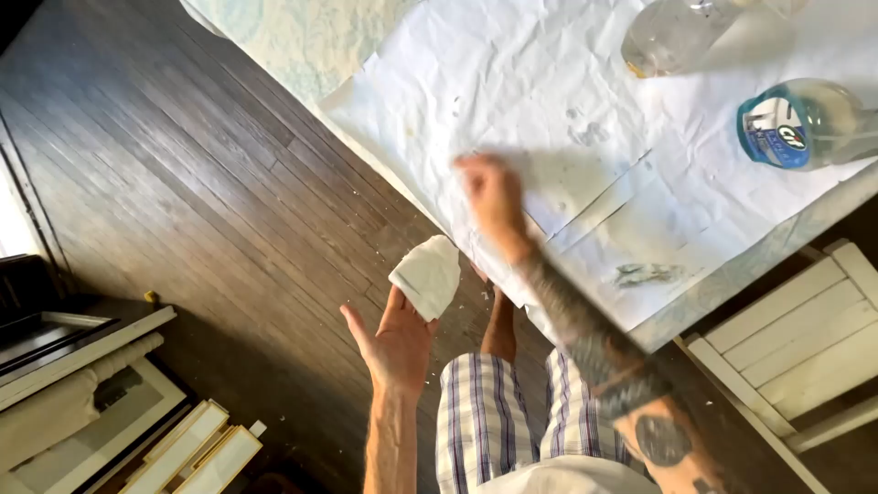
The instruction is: Clean a piece of glass using a spray bottle and paper towels
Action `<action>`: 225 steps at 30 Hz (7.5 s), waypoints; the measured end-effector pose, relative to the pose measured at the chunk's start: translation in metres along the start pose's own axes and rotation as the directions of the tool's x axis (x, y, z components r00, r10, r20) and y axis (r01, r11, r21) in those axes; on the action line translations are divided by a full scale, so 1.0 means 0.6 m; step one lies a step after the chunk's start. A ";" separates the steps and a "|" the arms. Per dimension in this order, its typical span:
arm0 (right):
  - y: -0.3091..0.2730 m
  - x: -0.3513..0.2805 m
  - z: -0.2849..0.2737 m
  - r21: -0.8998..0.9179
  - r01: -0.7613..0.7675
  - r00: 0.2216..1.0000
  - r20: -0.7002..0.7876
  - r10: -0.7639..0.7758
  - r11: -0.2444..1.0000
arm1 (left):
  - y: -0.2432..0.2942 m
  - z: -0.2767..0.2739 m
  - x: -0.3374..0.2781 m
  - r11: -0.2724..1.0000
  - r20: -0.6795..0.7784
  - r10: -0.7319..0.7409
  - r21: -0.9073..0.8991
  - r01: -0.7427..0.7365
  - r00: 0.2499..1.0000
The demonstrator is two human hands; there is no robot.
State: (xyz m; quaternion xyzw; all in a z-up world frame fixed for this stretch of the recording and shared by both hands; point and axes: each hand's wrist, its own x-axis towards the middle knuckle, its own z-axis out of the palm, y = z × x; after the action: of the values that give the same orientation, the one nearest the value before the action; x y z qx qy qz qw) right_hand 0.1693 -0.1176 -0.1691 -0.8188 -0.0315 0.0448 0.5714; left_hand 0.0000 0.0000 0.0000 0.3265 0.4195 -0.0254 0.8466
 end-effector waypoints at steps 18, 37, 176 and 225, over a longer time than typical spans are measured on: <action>-0.269 -0.219 -0.054 0.259 -0.161 0.863 0.506 0.009 0.952 | 0.024 0.042 -0.018 0.985 -0.288 -0.131 -0.144 0.092 0.949; 0.000 -0.144 -0.162 0.101 -0.087 0.993 0.085 0.078 0.991 | 0.029 0.007 -0.009 0.990 -0.119 -0.134 -0.049 0.129 0.984; -0.112 -0.083 -0.440 0.084 0.476 0.566 0.732 -0.378 0.875 | -0.117 0.014 -0.008 0.956 -0.219 0.293 0.100 -0.278 0.931; 0.017 -0.104 -0.298 -0.184 -0.098 0.988 -0.134 0.074 0.978 | -0.033 -0.001 -0.017 0.943 -0.506 -0.024 0.276 0.188 0.862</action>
State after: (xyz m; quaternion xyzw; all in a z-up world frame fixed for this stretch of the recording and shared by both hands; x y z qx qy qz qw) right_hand 0.1271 -0.2944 -0.1148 -0.8714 0.0361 0.0145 0.4891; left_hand -0.0134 -0.0178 -0.0033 0.4292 0.6307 -0.0545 0.6443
